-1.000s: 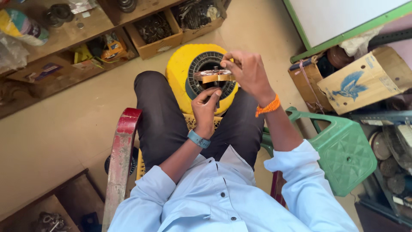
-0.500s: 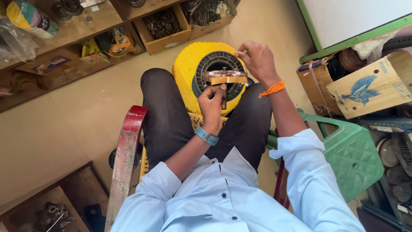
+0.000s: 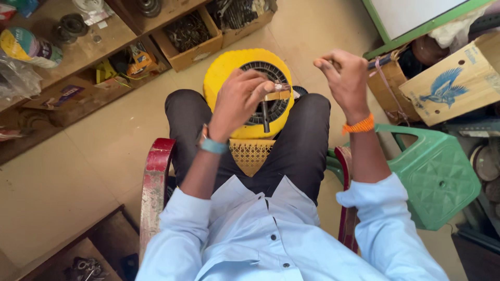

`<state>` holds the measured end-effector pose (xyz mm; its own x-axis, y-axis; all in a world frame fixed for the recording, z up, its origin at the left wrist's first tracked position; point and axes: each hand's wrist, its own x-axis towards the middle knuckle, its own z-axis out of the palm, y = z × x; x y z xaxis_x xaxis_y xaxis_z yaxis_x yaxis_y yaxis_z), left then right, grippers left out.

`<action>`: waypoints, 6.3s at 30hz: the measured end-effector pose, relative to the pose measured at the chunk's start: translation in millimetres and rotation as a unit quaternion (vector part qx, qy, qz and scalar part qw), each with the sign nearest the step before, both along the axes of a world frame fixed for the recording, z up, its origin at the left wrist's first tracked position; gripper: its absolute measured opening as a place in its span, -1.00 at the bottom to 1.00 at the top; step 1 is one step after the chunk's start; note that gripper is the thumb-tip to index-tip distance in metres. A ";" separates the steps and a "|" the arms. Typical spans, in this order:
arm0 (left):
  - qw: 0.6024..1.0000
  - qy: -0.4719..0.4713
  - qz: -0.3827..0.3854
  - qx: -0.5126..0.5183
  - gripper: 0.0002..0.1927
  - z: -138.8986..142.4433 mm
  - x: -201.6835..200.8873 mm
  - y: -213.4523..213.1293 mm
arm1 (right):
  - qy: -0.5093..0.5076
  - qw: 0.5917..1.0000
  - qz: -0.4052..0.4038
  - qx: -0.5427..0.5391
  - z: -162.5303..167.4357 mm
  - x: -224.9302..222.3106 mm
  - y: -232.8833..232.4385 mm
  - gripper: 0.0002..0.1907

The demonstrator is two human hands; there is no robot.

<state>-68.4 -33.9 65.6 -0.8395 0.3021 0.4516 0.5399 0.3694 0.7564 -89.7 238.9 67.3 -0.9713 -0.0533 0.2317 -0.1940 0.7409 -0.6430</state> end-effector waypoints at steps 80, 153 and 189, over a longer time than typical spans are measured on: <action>0.957 -0.258 -0.102 0.090 -0.69 -56.6 -24.2 -4.2 | -0.078 0.987 0.051 -0.131 8.8 76.6 -59.3 -0.92; 0.949 -0.109 0.277 0.104 -0.88 -56.4 68.3 49.9 | -0.068 0.979 0.103 0.164 -67.3 -60.6 -58.5 -0.84; 0.921 -0.355 -0.122 0.106 -0.58 -76.0 -56.5 -4.3 | -0.123 0.983 -0.007 -0.139 -9.3 99.4 -44.3 -0.92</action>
